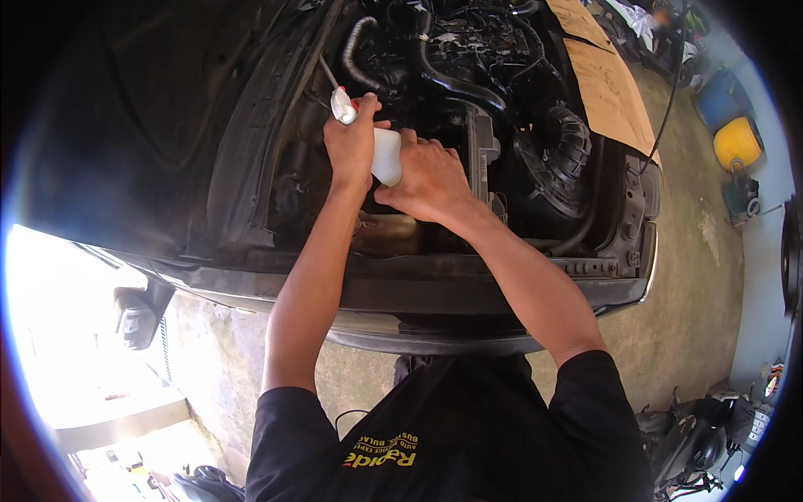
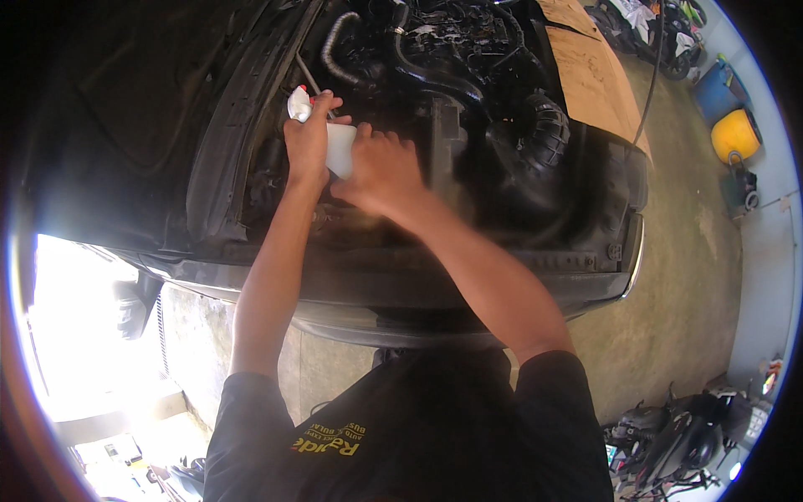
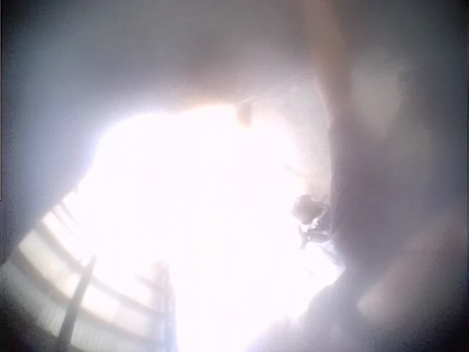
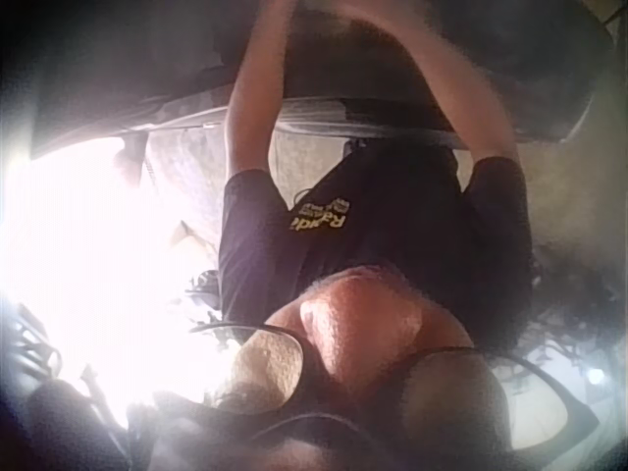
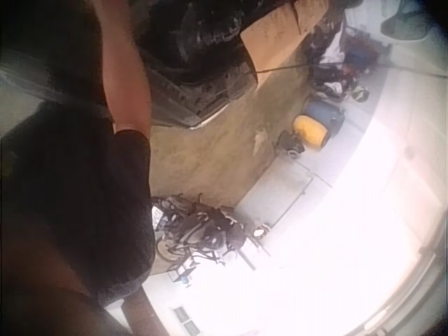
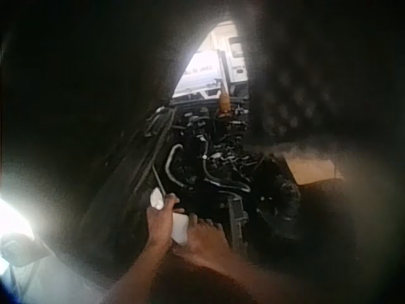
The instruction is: The person walks to a car with its hood open, wipes their hands with a cloth, and then sprays a cleaning solution from a bottle onto the engine bay. The person continues to spray different areas of the engine throughout the clip.
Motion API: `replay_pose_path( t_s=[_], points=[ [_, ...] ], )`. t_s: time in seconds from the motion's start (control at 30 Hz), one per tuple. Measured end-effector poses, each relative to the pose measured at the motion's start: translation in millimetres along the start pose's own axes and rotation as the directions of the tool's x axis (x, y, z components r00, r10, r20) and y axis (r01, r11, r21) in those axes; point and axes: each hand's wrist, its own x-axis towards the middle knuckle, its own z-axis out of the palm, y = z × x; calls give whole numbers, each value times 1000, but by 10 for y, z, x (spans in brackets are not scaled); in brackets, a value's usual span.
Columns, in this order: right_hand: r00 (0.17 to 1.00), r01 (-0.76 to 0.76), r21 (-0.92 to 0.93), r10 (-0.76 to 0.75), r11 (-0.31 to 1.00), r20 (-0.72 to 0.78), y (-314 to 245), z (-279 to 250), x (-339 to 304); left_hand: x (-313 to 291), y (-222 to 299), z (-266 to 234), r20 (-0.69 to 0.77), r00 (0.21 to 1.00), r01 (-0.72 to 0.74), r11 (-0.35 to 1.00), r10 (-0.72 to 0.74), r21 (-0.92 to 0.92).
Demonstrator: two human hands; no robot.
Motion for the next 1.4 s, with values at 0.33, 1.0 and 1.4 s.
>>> replay_pose_path(
  t_s=[0.33, 1.0, 1.4],
  points=[
    [999, -15, 9, 15, 1000, 48, 12, -66, 2, 17, -8, 10, 13, 1000, 1, 994, -2, 110],
    [990, -34, -5, 33, 999, -140, -22, 22, -93, 90, 65, 46, 219, 973, 57, 993, -78, 101],
    [994, -45, -7, 44, 999, -105, -45, -7, -84, 112, 6, 65, 231, 973, 11, 999, -23, 53]
  ],
)
